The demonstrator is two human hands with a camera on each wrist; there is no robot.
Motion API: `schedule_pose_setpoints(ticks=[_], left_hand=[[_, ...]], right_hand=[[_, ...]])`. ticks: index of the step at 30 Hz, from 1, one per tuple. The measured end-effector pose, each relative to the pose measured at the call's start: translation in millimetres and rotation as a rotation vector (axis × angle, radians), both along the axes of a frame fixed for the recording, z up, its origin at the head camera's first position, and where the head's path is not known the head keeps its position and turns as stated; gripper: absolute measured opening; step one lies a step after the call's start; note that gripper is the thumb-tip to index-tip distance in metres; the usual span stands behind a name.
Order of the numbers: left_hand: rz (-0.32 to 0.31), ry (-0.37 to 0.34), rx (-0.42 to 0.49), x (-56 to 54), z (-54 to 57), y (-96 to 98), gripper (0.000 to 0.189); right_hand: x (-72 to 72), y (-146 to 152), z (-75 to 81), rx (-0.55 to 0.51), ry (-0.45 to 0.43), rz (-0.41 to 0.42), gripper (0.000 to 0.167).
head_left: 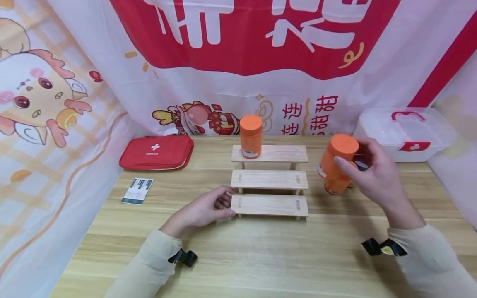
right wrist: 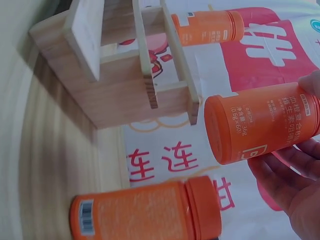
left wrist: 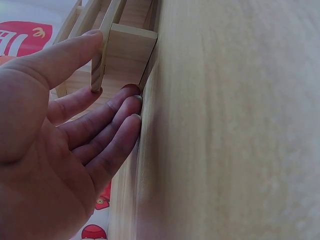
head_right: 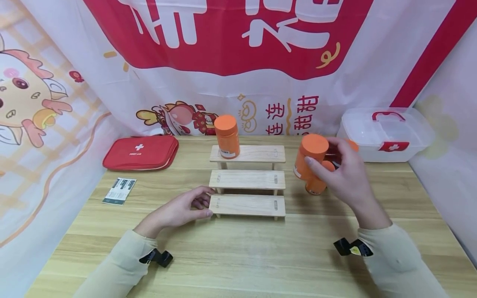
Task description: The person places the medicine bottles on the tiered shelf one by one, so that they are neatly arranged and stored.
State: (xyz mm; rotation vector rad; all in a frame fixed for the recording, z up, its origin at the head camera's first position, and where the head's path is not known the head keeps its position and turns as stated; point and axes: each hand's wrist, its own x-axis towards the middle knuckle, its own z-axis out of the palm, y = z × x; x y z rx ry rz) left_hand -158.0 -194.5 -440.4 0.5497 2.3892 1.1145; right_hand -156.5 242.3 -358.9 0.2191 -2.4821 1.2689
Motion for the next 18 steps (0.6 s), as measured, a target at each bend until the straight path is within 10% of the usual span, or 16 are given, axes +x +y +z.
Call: schedule_pose_setpoints(ticks=[18], left_hand=[[0.005,0.000,0.006,1.4,0.7,0.4,0.052]], right_hand=[[-26.1,-34,15.2,-0.044,-0.069,0.087,0.064]])
